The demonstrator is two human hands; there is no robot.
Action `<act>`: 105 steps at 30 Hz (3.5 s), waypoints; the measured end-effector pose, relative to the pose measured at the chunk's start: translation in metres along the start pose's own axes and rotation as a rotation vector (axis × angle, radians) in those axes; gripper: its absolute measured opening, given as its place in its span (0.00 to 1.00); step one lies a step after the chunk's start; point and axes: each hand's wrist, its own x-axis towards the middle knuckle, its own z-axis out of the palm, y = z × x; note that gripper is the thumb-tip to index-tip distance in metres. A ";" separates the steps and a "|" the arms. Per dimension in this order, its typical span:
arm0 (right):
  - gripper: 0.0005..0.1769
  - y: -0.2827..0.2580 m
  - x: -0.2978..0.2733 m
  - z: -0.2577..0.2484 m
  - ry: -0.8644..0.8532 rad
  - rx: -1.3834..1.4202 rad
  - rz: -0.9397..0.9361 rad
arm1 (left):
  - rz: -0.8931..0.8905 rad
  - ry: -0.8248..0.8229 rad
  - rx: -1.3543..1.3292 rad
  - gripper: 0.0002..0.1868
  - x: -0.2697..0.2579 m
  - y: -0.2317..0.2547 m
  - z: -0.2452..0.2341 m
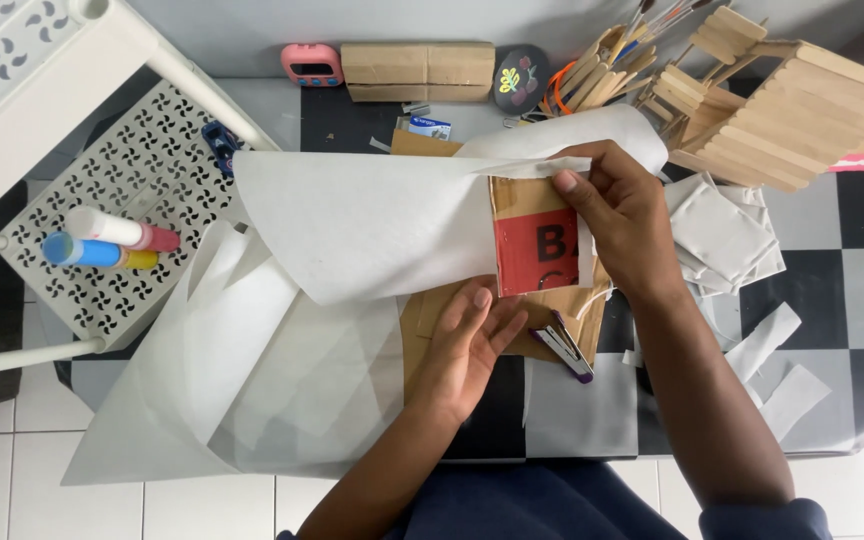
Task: Trimming white material with scissors and securing it around a small cardboard box using a stapler.
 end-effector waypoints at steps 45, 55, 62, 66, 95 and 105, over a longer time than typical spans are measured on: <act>0.07 -0.014 -0.136 -0.078 0.127 -0.897 0.174 | 0.246 0.327 0.129 0.22 0.017 0.015 0.030; 0.34 0.018 -0.181 -0.096 -0.070 -1.131 0.307 | 0.199 0.324 0.119 0.21 0.012 0.017 0.028; 0.42 -0.018 -0.156 -0.085 -0.349 -1.336 0.807 | 0.197 0.371 0.096 0.18 0.009 0.018 0.032; 0.24 -0.038 -0.153 -0.109 -0.288 -0.865 0.982 | 0.169 0.369 0.019 0.19 0.008 0.020 0.035; 0.27 0.021 -0.085 0.012 0.357 0.177 0.165 | 0.216 0.232 0.145 0.24 0.033 -0.028 -0.048; 0.28 0.041 -0.091 0.008 0.402 0.242 0.172 | 0.268 -0.099 -0.074 0.29 0.022 -0.008 -0.049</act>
